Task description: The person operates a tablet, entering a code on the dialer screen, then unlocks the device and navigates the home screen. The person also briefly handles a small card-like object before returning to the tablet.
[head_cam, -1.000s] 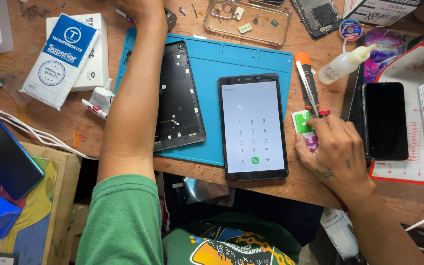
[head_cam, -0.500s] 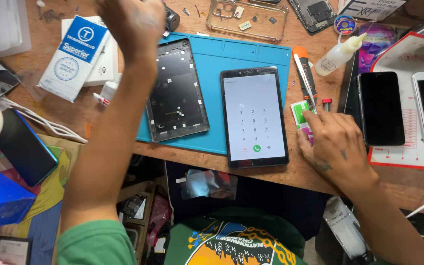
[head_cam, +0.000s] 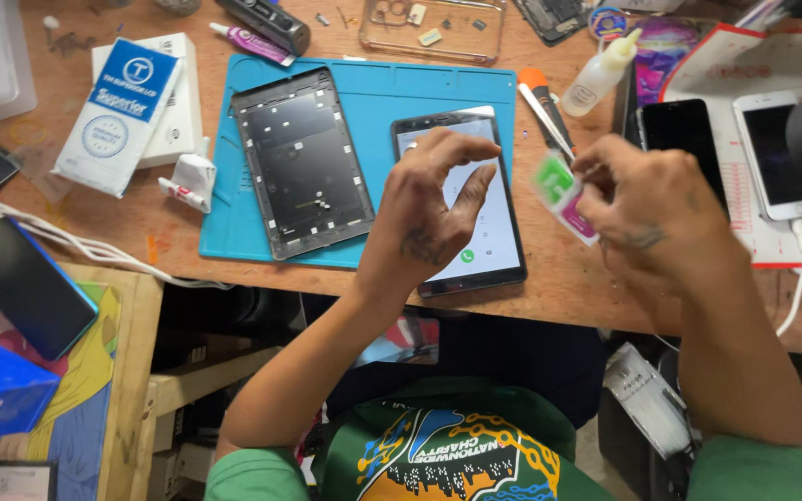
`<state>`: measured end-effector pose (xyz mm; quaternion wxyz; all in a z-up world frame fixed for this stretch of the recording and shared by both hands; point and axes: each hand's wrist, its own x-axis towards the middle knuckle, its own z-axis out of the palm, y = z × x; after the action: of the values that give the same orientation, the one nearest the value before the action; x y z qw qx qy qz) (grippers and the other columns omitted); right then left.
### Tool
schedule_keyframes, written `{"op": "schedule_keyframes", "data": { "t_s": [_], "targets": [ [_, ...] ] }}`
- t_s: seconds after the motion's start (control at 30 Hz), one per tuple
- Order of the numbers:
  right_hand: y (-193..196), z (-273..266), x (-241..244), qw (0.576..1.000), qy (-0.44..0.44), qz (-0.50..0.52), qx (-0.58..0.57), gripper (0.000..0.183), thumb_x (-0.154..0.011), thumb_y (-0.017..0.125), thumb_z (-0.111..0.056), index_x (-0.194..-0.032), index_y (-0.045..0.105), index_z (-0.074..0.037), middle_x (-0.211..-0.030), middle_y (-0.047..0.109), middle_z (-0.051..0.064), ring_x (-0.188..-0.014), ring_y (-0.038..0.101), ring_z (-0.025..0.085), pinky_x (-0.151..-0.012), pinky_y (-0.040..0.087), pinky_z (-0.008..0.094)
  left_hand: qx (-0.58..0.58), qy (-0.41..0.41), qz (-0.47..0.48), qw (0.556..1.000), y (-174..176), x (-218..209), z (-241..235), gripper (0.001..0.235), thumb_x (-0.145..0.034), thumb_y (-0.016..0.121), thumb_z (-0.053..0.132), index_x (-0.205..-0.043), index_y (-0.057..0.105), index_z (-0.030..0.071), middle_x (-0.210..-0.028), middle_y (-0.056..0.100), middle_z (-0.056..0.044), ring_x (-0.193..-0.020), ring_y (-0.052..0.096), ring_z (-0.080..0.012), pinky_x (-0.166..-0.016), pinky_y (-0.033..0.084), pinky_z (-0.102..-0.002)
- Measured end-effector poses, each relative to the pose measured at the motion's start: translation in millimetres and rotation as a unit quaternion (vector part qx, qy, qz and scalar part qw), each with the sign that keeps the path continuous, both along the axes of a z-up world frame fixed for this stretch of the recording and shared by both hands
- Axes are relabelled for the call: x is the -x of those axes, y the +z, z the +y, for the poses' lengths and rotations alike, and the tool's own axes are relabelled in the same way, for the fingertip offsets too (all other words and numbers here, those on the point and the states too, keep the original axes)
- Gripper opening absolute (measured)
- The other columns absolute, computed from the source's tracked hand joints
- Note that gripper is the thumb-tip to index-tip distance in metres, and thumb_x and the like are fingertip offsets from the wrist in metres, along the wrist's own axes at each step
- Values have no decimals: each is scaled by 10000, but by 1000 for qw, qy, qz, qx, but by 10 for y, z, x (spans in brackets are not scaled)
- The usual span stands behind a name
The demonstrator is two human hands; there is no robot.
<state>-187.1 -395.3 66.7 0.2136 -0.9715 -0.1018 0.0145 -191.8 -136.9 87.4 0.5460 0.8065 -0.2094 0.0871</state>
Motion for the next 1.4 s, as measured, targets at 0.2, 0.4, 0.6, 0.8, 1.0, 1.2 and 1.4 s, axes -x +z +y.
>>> {"op": "schedule_keyframes", "data": {
  "t_s": [0.2, 0.4, 0.6, 0.8, 1.0, 1.2, 1.4],
  "targets": [
    [135, -44, -103, 984, 66, 35, -161, 250, -855, 749, -93, -1096, 734, -29, -941, 772, 82, -838, 743, 130, -737, 604, 277, -2, -51, 79, 996, -250, -119, -257, 361, -950, 706, 159, -1282, 649, 30, -1065, 739, -157, -897, 697, -240, -777, 566, -348],
    [-101, 41, -71, 942, 2, 50, -332, 244, -978, 693, -94, -1203, 711, -3, -1047, 753, 64, -952, 706, 115, -792, 573, 264, 104, -22, 124, 987, -414, -191, -263, 305, -938, 713, 64, -1226, 630, 5, -965, 768, -89, -850, 738, -130, -765, 592, -266],
    [-84, 175, -83, 929, -4, 75, -361, 182, -965, 721, -145, -1092, 759, -19, -924, 743, 44, -849, 678, 93, -724, 572, 257, 121, -48, 103, 986, -478, -176, -257, 310, -927, 762, 68, -1209, 648, 11, -938, 757, -72, -860, 716, -111, -784, 587, -260],
    [-90, 167, -40, 963, 32, 46, -264, 123, -918, 734, -134, -1001, 762, -47, -862, 746, 32, -798, 698, 84, -680, 593, 247, 76, -74, 150, 983, -471, -216, -226, 139, -921, 747, 91, -1051, 723, 46, -879, 772, -44, -780, 703, -91, -698, 570, -263],
    [-226, 123, -44, 959, 106, -5, -262, 172, -884, 732, -108, -1027, 743, -13, -894, 749, 58, -789, 710, 114, -659, 557, 268, 117, -111, 82, 984, -496, -178, -287, 135, -888, 671, -63, -993, 633, 13, -974, 679, -61, -913, 665, -117, -805, 570, -285],
    [-392, 72, -49, 875, 80, 18, -478, 117, -992, 675, -81, -1020, 728, 20, -870, 740, 85, -753, 698, 99, -641, 583, 233, 311, -155, 169, 922, -566, -81, -324, 165, -981, 597, -149, -1080, 600, -17, -1150, 704, -92, -1012, 633, -105, -980, 562, -312],
    [-450, -82, -87, 859, 41, -3, -511, 104, -1056, 667, -78, -1072, 688, 23, -915, 726, 86, -736, 665, 64, -673, 548, 218, 398, -198, 222, 868, -561, 49, -377, 39, -1103, 460, -13, -1082, 481, 12, -1406, 617, -236, -1269, 630, -179, -1159, 538, -373]
  ]
}}
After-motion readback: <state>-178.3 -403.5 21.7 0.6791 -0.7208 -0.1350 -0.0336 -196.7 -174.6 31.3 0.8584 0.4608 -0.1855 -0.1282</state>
